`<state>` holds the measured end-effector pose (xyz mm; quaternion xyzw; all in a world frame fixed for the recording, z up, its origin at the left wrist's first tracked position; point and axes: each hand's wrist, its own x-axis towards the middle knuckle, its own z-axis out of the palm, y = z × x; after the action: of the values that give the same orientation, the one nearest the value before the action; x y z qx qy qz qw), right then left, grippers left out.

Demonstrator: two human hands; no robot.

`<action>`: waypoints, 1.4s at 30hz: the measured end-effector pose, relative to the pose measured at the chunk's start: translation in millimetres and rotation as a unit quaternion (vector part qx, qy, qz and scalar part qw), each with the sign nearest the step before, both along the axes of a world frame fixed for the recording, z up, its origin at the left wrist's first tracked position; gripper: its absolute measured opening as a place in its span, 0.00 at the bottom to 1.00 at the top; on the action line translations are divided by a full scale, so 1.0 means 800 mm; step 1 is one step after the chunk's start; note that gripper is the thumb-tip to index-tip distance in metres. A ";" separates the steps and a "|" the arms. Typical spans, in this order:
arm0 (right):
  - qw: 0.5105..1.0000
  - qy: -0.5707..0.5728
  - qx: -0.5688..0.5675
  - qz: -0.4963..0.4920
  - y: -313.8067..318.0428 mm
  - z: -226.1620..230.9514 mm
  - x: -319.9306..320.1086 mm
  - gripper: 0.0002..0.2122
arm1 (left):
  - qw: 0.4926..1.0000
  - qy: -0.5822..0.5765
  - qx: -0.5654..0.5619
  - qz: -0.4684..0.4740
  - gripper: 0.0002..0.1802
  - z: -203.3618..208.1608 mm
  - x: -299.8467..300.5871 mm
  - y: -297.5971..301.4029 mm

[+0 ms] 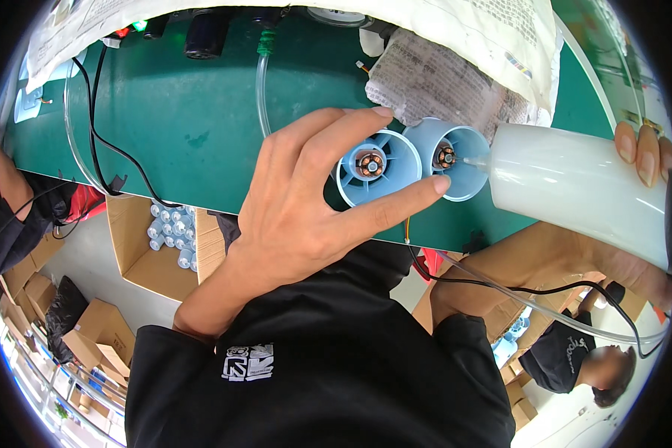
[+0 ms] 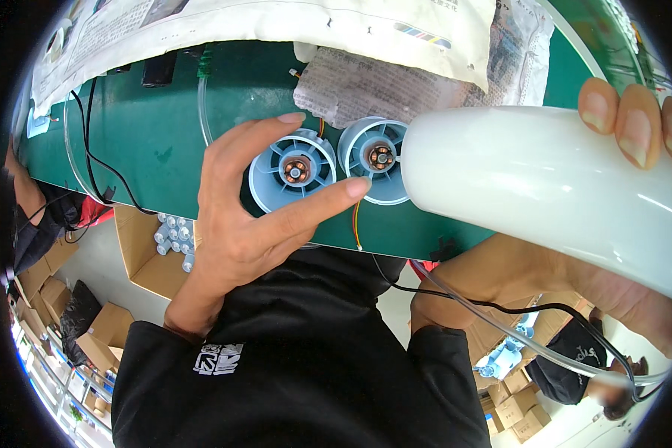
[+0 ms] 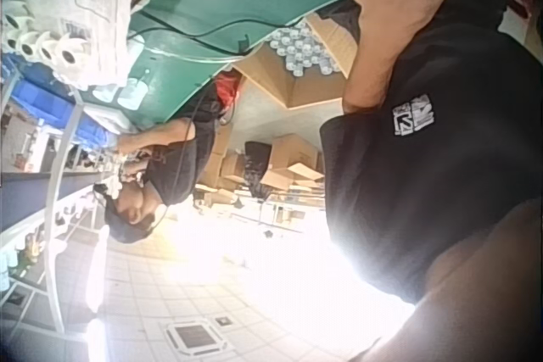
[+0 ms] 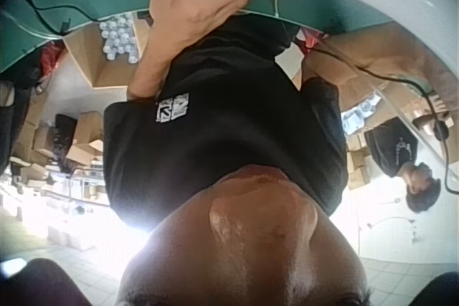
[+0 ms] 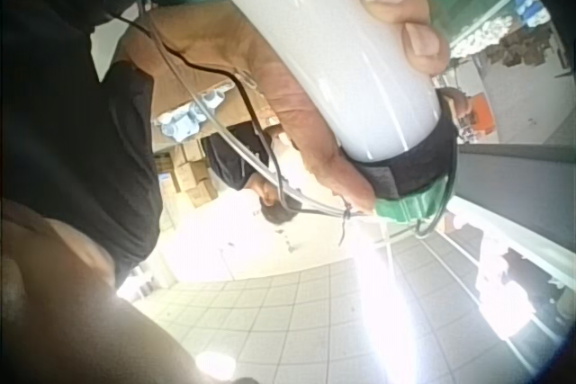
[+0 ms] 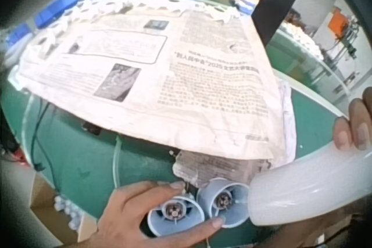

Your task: Assembling small electronic cooling fans on a production line.

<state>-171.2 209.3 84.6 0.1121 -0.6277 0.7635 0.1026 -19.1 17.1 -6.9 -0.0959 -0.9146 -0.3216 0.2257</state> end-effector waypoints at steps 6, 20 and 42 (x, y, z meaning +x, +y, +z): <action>0.998 0.003 0.007 -0.065 -0.002 0.008 0.014 0.44 | 1.000 0.009 -0.009 0.004 0.31 0.000 0.001 0.000; 0.994 0.052 0.063 -0.074 0.199 0.073 0.084 0.39 | 0.990 -0.055 0.129 0.015 0.51 -0.002 0.004 -0.005; 0.699 0.063 0.687 -0.187 0.049 0.006 0.062 0.28 | 0.990 -0.075 0.118 0.030 0.45 0.010 0.006 -0.009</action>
<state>-121.3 248.9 89.0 0.0791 -0.9781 0.0760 0.1768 -14.5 9.7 1.4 -0.0165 -0.8870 -0.4265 0.1762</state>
